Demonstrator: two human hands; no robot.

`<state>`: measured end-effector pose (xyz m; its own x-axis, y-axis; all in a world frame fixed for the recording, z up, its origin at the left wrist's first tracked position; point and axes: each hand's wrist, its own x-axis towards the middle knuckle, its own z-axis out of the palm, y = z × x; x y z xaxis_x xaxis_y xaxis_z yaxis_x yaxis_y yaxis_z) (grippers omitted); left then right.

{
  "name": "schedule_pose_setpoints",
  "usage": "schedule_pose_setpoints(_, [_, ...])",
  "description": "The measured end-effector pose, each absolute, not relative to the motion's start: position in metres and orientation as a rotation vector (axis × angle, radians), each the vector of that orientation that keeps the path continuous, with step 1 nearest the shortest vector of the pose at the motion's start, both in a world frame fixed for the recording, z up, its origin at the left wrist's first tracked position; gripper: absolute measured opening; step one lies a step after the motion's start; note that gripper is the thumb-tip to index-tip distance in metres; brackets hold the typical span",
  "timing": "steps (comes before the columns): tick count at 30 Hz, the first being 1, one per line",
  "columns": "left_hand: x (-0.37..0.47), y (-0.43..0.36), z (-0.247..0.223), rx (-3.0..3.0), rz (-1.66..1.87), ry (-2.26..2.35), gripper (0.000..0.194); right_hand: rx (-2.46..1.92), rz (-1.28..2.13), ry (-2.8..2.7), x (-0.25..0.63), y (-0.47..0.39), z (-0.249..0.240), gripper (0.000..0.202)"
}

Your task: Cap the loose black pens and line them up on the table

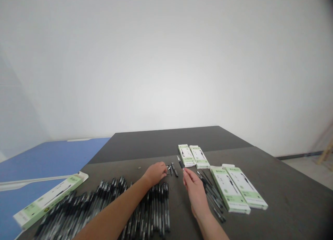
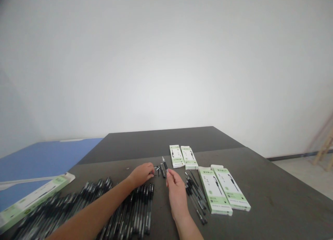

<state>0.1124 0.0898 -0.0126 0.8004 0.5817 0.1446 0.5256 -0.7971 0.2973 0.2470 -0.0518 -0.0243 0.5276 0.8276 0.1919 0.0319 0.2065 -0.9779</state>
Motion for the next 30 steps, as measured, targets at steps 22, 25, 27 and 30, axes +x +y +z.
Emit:
schedule_pose_setpoints(22, [0.031, 0.026, 0.038, 1.984, 0.814, 0.884, 0.017, -1.39, 0.381, -1.656, 0.237, -0.063, -0.009, 0.022])
schedule_pose_setpoints(25, [0.032, 0.026, 0.04, 2.012, 0.8, 0.881, 0.017, -1.388, 0.379, -1.672, 0.237, -0.063, -0.008, 0.023])
schedule_pose_setpoints(27, [0.033, 0.026, 0.041, 2.01, 0.788, 0.893, 0.018, -1.388, 0.373, -1.683, 0.235, -0.063, -0.007, 0.023])
schedule_pose_setpoints(30, [0.035, 0.024, 0.041, 2.02, 0.742, 0.896, 0.02, -1.382, 0.354, -1.709, 0.233, -0.064, -0.007, 0.023])
